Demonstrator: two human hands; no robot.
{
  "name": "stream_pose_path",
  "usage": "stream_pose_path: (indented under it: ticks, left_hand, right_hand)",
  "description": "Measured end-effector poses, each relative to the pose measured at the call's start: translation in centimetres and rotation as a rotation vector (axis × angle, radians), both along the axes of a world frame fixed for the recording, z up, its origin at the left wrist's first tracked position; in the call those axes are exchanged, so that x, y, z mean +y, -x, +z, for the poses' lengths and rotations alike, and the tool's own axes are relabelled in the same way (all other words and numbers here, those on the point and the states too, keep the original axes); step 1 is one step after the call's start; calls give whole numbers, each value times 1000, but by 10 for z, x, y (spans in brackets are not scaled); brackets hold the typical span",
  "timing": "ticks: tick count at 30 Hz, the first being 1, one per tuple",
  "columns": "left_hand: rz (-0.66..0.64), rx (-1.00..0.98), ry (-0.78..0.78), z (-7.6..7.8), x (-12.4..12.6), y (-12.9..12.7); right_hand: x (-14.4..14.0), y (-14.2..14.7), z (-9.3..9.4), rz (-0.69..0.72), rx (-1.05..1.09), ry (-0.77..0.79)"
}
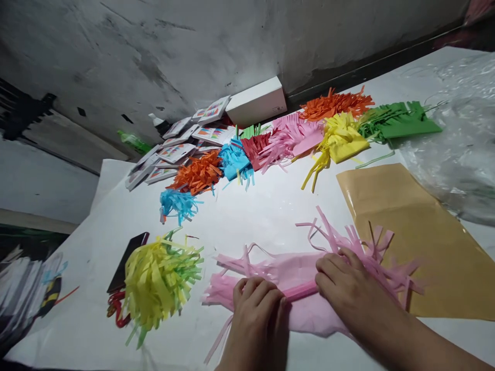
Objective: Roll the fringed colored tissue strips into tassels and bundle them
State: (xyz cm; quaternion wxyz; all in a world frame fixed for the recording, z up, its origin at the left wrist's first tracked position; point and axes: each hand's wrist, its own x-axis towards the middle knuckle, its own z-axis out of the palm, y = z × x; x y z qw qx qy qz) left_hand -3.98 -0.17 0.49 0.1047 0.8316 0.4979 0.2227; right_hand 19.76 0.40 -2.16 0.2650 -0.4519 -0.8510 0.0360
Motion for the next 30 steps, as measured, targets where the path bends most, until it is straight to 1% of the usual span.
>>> stream_pose_path:
  ticks: [3, 5, 7, 9, 11, 13, 17, 19, 23, 25, 26, 28, 30]
  left_hand:
    - [84, 122, 39, 4, 3, -7]
    - [107, 171, 51, 1, 6, -9]
    - [126, 163, 47, -4, 9, -10]
    - [139, 98, 5, -10, 10, -10]
    - [110, 14, -74, -14, 11, -9]
    - [42, -31, -149, -16, 12, -7]
    - [-78, -8, -265, -12, 15, -3]
    - [-122, 28, -260, -7, 15, -2]
    - [-162, 22, -177, -3, 14, -1]
    - [-163, -1, -126, -5, 15, -1]
    - [-162, -8, -105, -7, 15, -1]
    - [-149, -40, -126, -13, 17, 0]
    - [-163, -34, -165, -18, 19, 1]
  right_hand:
    - [5, 10, 5, -83, -199, -57]
    - [7, 16, 9, -140, -241, -86]
    - [6, 21, 12, -156, -135, -116]
    - [5, 25, 13, -62, -8, -135]
    - [5, 28, 11, 80, 25, -142]
    - [7, 29, 8, 156, 3, -147]
    - [12, 31, 4, 127, 36, -142]
    - [12, 34, 3, 118, 48, -130]
    - [7, 39, 0, 148, -3, -155]
    - [5, 35, 0, 151, -51, -164]
    - [4, 31, 1, 146, -66, -144]
    - [2, 20, 3, 130, -48, -77]
    - [1, 9, 7, 117, 18, -10]
